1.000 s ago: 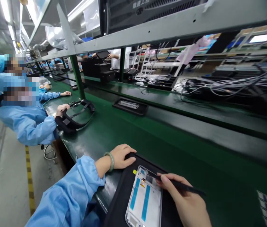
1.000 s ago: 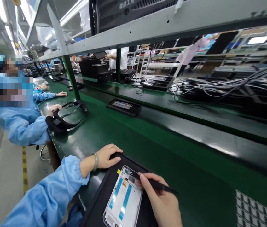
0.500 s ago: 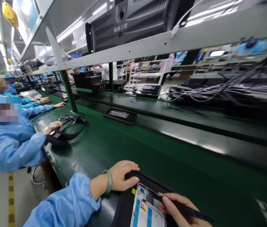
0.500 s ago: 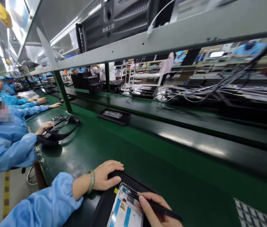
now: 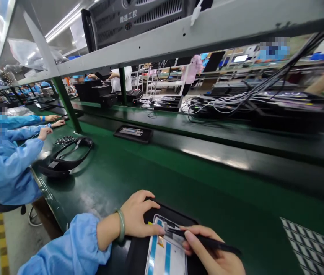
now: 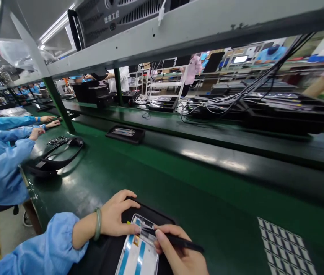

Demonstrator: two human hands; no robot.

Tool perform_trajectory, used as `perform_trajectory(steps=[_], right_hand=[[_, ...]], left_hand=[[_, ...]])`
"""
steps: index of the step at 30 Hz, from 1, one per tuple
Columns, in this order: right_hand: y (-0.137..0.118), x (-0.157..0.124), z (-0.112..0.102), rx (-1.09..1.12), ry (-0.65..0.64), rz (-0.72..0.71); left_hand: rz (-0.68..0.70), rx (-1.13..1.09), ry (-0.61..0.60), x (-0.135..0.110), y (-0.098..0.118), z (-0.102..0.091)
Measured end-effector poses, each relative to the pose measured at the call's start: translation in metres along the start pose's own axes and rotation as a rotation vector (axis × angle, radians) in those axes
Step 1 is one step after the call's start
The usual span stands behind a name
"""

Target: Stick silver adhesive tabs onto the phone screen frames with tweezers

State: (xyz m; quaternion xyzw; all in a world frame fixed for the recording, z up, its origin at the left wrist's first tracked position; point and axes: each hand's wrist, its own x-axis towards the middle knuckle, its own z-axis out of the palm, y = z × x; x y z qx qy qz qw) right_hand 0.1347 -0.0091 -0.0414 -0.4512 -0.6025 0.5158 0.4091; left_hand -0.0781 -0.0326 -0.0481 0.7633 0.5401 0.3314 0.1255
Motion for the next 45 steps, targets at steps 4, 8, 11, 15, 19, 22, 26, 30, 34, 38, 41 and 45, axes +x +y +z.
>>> perform_trajectory(steps=[4,8,11,15,19,22,26,30,34,38,41,45], right_hand=[[0.0,-0.002,0.0,-0.02,-0.02,-0.014],[0.003,-0.003,-0.002,-0.038,-0.05,-0.016],[0.006,-0.005,-0.003,-0.036,-0.061,-0.013],[0.006,-0.005,-0.003,-0.005,-0.065,-0.009],[0.001,-0.006,-0.001,0.033,-0.077,-0.005],[-0.002,-0.008,0.001,0.073,-0.075,-0.001],[-0.002,-0.008,0.004,0.154,-0.052,0.036],[-0.008,-0.008,0.007,0.22,-0.038,0.116],[-0.019,-0.008,0.008,0.274,0.026,0.142],[-0.024,-0.01,0.008,0.344,0.043,0.146],[-0.024,-0.01,0.01,0.385,0.037,0.169],[-0.023,-0.01,0.013,0.398,0.025,0.197]], left_hand=[[0.0,0.003,-0.013,0.0,0.002,-0.003],[-0.011,0.014,-0.037,-0.001,0.005,-0.006],[-0.025,0.033,-0.06,-0.001,0.006,-0.006],[-0.023,0.039,-0.081,-0.001,0.005,-0.006],[-0.036,0.031,-0.101,-0.003,0.005,-0.006],[-0.051,0.014,-0.103,-0.004,0.007,-0.007],[-0.059,-0.012,-0.109,-0.006,0.007,-0.007],[-0.042,-0.056,-0.092,-0.009,0.008,-0.007],[-0.011,-0.148,-0.015,-0.013,0.018,-0.008],[-0.067,-0.283,0.002,-0.015,0.029,-0.008],[-0.115,-0.359,-0.002,-0.016,0.032,-0.007],[-0.154,-0.403,-0.009,-0.016,0.031,-0.008]])
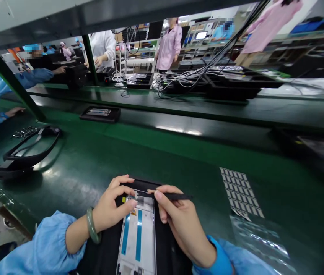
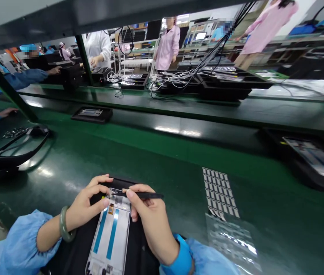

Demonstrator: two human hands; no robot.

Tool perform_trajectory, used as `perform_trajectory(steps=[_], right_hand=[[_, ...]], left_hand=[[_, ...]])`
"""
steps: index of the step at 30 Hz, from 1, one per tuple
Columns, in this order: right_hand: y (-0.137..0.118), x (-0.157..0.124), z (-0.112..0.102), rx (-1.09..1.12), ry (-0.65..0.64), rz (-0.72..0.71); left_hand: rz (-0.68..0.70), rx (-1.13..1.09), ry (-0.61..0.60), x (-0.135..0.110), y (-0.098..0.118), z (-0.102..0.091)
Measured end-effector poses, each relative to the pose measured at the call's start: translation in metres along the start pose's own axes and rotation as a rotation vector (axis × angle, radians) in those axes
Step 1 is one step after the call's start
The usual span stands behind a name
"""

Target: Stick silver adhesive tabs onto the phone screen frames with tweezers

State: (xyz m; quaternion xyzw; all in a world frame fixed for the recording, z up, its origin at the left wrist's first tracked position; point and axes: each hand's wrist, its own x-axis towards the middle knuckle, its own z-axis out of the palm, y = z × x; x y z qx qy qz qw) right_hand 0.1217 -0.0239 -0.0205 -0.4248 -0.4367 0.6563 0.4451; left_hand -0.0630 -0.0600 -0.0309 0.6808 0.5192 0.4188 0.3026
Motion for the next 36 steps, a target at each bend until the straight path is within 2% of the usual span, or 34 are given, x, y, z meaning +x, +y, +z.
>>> perform_trajectory(steps=[17,24,30,36], right_hand=[[0.0091,-0.0008,0.0012,0.054,-0.048,0.021],[0.0067,-0.0045,0.0034,-0.043,-0.042,-0.01],[0.0053,-0.0048,0.0011,-0.17,-0.039,-0.04],[0.0078,-0.0029,-0.0042,-0.346,-0.049,-0.171]], left_hand=[[-0.022,0.021,-0.031,-0.0032,0.001,-0.0021],[-0.019,0.073,-0.049,-0.0025,0.0011,-0.0029],[0.053,0.142,-0.062,-0.002,0.0014,-0.0014],[0.073,0.183,-0.073,-0.0009,0.0005,-0.0002]])
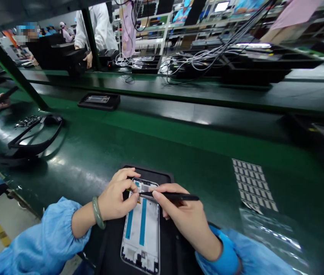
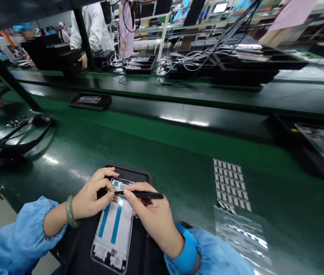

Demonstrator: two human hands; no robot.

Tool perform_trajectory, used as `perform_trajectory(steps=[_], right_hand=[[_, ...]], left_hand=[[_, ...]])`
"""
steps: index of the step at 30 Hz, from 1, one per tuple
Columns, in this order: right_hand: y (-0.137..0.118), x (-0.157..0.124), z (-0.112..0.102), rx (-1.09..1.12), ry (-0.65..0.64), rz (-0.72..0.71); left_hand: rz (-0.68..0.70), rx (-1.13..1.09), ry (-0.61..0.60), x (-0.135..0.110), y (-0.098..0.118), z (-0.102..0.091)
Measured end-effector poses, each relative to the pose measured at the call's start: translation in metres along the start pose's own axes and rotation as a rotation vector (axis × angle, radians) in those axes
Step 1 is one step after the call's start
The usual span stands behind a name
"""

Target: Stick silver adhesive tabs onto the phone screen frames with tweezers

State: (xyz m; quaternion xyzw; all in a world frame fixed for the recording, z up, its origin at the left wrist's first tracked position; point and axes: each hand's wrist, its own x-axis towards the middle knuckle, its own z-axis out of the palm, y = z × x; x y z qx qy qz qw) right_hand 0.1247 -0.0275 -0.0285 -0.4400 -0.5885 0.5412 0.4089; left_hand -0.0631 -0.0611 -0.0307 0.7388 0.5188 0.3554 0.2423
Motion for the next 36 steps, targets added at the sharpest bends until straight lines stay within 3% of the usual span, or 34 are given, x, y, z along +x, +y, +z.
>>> perform_trajectory(steps=[7,15,22,36], right_hand=[[-0.01,0.001,-0.007,-0.026,0.027,-0.021],[-0.003,0.007,-0.008,0.2,0.103,0.122],[0.001,0.01,-0.005,0.169,0.086,0.161],[0.002,0.008,-0.002,0.087,0.056,0.158]], left_hand=[[-0.003,0.024,-0.028,0.0,0.003,-0.001],[0.08,0.08,-0.12,-0.005,-0.004,-0.016],[0.148,0.197,-0.223,-0.006,-0.01,-0.021],[0.112,0.26,-0.312,-0.011,-0.017,-0.024]])
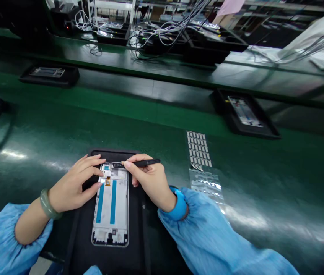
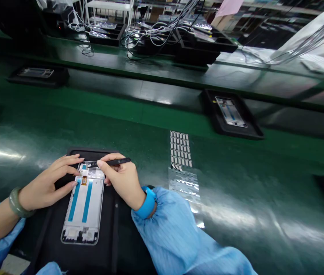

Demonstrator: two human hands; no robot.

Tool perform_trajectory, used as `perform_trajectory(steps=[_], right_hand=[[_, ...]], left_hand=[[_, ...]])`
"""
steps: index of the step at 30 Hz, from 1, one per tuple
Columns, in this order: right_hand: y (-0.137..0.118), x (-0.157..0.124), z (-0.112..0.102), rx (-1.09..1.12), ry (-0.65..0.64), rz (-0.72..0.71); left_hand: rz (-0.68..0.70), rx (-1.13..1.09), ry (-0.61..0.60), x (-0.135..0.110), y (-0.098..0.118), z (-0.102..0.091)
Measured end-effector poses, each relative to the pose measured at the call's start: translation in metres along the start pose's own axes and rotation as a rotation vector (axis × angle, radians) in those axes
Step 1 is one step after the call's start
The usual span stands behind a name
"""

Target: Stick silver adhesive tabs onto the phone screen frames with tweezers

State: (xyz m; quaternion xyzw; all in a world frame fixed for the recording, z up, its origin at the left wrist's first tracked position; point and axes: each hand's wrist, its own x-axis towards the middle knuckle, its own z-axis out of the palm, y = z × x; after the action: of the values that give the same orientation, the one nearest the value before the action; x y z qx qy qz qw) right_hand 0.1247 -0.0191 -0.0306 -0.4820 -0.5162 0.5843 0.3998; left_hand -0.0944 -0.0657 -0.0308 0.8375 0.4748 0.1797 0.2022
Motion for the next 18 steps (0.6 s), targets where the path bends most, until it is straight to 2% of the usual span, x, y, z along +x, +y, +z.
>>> perform_trajectory(steps=[18], right_hand=[[0.0071,-0.0022,0.0078,-0.183,0.019,-0.189]], left_hand=[[-0.019,0.041,-0.011,-0.0008,0.0011,0.0019]])
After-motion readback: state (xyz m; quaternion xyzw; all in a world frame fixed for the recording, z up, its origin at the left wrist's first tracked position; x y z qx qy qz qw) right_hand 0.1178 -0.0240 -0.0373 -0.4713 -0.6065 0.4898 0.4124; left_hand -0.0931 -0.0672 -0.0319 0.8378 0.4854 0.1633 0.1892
